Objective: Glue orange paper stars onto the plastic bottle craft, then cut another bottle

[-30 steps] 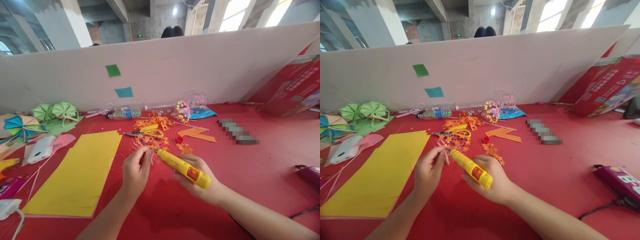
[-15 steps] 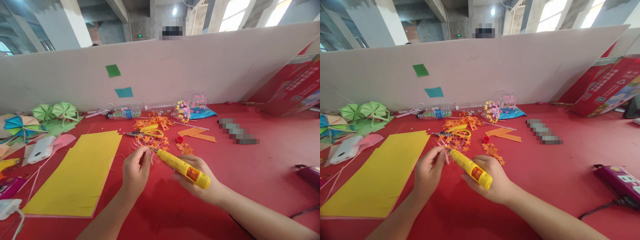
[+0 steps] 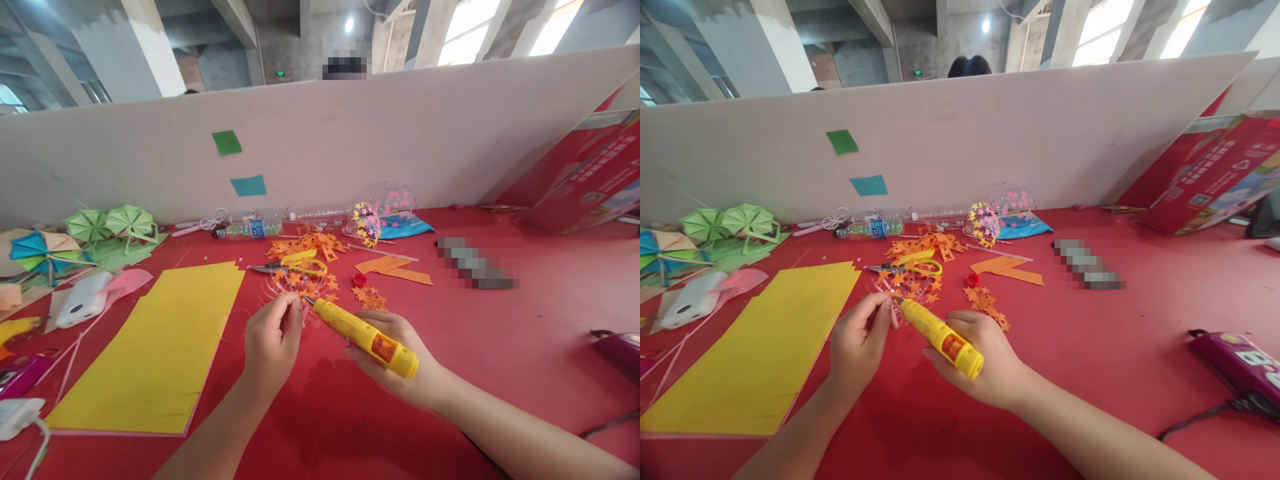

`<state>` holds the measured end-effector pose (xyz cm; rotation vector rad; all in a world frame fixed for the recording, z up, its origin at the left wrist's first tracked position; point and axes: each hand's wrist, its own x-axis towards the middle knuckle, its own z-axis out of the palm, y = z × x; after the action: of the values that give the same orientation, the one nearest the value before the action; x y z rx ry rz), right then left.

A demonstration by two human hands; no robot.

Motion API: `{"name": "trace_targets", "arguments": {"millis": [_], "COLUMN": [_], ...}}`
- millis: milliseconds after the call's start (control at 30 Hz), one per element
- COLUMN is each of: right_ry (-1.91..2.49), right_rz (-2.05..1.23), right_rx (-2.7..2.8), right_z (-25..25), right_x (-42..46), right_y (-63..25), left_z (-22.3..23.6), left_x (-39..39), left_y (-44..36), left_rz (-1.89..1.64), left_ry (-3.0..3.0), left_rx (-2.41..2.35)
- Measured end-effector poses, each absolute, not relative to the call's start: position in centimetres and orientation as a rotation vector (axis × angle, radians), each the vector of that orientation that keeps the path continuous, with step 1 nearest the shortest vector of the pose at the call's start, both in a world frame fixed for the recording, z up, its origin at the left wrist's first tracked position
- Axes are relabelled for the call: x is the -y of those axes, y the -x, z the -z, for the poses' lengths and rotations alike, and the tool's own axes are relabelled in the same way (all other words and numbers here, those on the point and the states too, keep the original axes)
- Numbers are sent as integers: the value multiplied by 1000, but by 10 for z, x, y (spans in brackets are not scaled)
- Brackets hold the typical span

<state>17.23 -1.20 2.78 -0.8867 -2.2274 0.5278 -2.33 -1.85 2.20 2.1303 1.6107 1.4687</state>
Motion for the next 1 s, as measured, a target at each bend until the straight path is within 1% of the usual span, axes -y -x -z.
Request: {"name": "trace_targets", "arguments": {"millis": [133, 200, 267, 333, 400, 467, 533, 667, 800, 867, 1000], "right_ry": [941, 943, 893, 811, 767, 815, 894, 982, 918, 845, 740], "right_rz": [-483, -474, -533, -657, -776, -816, -785, -709, -641, -585, -450], "right_rx": [2237, 2231, 2255, 2330, 2474, 2633, 2769, 2876, 2861, 2772, 2334], "right_z": [-29, -31, -35, -38, -39, -36, -31, -22, -24, -28, -31], "right_x": [13, 13, 13, 13, 14, 16, 17, 18, 14, 12, 6], "right_y": [-174, -175, -175, -173, -170, -167, -166, -168, -172, -173, -176], "left_z": [-22, -25, -30, -36, -44, -51, -56, -60, -56, -53, -47], "left_x": [17, 17, 16, 17, 18, 20, 22, 26, 28, 28, 26], "left_y": [30, 33, 36, 39, 42, 43, 42, 31, 22, 21, 19], "left_rz": [-1496, -1550, -1607, -1622, -1627, -1610, -1510, -1155, -907, -836, -807], "left_ry": [-2527, -2587, -2406, -2100, -1829, -1685, -1646, -1597, -1470, -1401, -1209], "left_rx": [-1677, -1682, -1717, -1716, -1651, -1557, -1467, -1301, -1220, -1187, -1113]}}
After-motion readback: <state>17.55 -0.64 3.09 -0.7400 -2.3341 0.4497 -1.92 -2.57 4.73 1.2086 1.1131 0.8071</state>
